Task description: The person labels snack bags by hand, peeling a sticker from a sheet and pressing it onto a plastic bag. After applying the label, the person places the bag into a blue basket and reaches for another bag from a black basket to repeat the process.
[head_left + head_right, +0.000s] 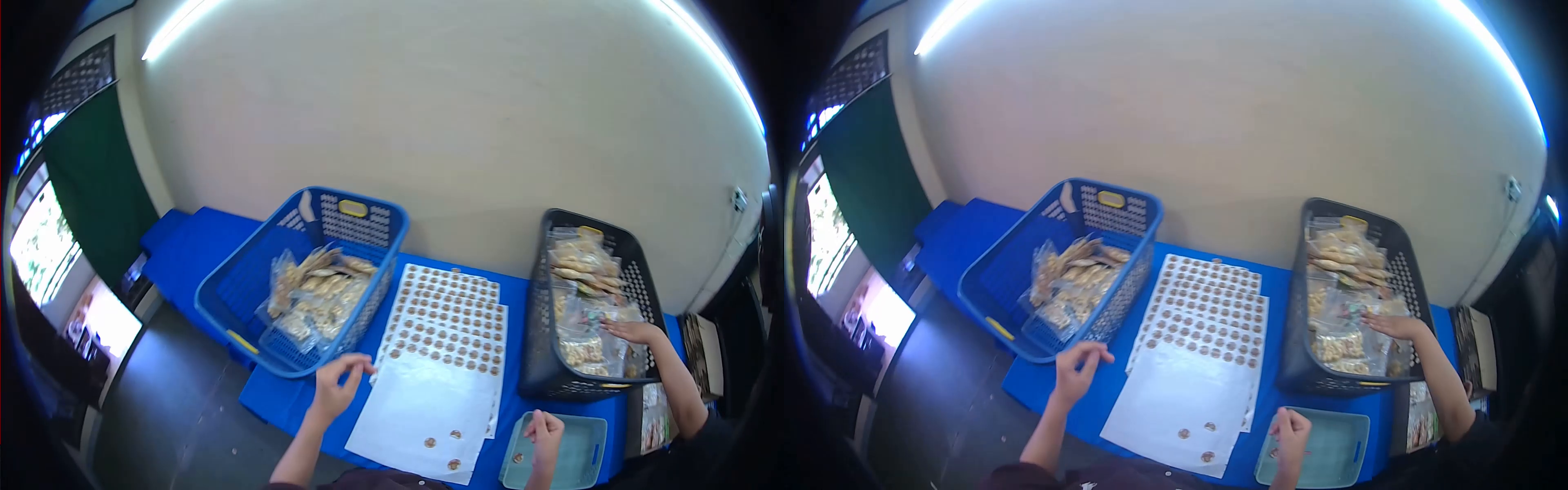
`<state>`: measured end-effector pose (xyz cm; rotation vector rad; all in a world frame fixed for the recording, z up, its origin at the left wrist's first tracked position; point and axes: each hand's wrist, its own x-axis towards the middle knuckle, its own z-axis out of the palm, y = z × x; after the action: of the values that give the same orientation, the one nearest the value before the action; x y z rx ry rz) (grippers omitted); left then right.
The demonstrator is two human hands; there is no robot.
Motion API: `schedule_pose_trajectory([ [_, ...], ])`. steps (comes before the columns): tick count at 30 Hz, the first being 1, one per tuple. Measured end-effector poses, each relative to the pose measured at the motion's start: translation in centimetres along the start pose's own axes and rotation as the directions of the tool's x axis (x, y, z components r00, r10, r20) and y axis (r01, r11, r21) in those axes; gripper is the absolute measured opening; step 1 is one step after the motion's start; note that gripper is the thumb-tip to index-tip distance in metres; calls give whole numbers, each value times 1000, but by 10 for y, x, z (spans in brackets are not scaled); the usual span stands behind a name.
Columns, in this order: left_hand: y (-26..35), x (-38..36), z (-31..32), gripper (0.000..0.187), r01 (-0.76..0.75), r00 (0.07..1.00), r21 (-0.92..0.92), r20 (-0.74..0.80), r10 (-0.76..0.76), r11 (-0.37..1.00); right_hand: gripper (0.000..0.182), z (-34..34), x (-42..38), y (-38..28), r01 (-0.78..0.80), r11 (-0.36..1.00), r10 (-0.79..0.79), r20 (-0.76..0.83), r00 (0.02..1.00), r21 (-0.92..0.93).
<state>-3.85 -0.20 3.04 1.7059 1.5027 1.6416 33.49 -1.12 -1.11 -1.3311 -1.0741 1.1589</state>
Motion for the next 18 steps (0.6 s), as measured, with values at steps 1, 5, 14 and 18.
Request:
schedule_pose_trajectory([
  [1,2,14,-16,10,-61,998,21,-32,62,998,19,1,-3,3,0,1000,0,-4,1000,-4],
  [5,-2,83,-64,13,-147,987,185,-36,156,972,17,24,-15,2,111,993,-106,-95,990,44],
  [14,-231,200,-124,27,-56,907,717,327,-265,694,19,71,-25,6,28,999,-26,38,999,-43],
  [18,-334,194,-158,40,308,780,859,18,-626,408,20,86,-19,19,26,997,-12,181,983,-78],
])
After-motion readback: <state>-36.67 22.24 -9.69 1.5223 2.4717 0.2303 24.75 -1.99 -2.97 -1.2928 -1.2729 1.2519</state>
